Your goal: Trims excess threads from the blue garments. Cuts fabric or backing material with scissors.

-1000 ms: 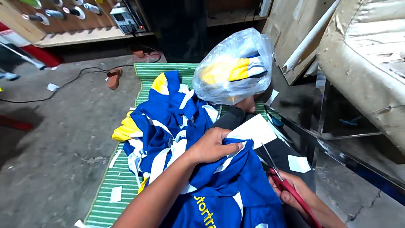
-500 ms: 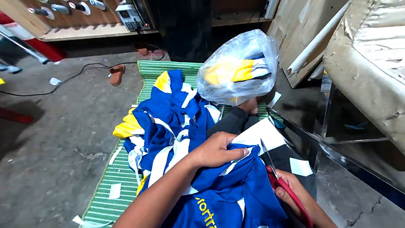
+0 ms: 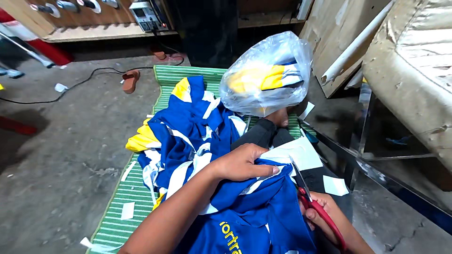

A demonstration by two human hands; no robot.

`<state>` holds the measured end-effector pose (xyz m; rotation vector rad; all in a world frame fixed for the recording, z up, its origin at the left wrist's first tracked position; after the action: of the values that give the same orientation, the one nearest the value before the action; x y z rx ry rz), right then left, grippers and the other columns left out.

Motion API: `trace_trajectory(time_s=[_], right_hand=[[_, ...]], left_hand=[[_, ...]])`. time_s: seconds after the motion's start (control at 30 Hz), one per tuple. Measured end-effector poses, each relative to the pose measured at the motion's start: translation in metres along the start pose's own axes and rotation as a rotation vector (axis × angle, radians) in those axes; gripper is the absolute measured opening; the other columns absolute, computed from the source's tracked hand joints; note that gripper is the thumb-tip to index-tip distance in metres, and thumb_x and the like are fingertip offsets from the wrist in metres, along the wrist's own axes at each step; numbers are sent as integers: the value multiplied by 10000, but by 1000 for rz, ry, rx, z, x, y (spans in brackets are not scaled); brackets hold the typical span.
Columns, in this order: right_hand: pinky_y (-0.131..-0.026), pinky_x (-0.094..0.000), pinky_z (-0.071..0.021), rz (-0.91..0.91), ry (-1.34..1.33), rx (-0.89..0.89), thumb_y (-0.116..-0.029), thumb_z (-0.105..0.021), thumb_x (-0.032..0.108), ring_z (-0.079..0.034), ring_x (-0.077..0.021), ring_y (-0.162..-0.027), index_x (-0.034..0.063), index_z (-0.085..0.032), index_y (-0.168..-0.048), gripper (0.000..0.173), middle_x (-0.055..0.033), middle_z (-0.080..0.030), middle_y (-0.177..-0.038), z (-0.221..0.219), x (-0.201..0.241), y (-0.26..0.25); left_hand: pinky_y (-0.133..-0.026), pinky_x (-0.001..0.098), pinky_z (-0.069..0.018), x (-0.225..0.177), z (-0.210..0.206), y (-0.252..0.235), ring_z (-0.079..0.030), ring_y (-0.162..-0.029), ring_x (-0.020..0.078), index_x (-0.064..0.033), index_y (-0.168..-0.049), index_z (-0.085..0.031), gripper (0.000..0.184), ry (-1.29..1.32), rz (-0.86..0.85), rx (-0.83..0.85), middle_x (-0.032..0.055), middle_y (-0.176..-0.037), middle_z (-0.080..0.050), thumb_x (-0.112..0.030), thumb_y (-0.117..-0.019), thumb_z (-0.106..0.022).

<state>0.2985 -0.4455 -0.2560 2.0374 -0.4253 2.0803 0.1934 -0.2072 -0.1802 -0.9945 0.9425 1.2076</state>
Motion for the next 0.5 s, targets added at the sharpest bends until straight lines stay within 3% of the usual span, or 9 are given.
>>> trace_trajectory(time_s=[0.13,0.33,0.43,0.5], right_hand=[[-511,-122,-425,8,47,117,-925,-573,704,-516,56,-585,161,-638,-889,548,116,-555,-684,4,1,-4],[-422,-122,-394,-56,55,39,-895,-670,653,-476,67,-472,199,-639,-762,474,141,-535,-586,9,0,-5],[-495,-119,-407,-27,74,147,-915,-573,721,-500,67,-559,174,-640,-831,557,127,-551,-661,11,4,-8],[-517,-116,-433,-64,56,203,-913,-581,715,-528,69,-585,183,-650,-844,540,132,-578,-686,12,8,-10]], left_hand=[[-569,116,-443,-1,-3,-2,-545,-622,-89,-63,-865,-686,171,-8,2,122,-107,-684,-613,-165,-990,-630],[-547,125,-438,-2,1,-8,-545,-603,-82,-66,-849,-682,180,-13,28,187,-101,-666,-609,-156,-993,-622],[-515,130,-396,-3,-2,-11,-509,-565,-80,-67,-799,-668,220,-51,26,262,-105,-621,-570,-174,-987,-626],[-517,133,-383,-2,-5,-14,-497,-565,-82,-61,-804,-664,223,-61,22,315,-105,-623,-561,-179,-987,-617]])
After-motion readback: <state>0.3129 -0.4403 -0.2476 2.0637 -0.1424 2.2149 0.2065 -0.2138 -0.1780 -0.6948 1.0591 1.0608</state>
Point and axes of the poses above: each hand's wrist, its own y-axis away from the middle knuckle, its own z-axis out of the back of the hand, x = y × z, the point moved 3 cm from there along -y, towards the middle knuckle
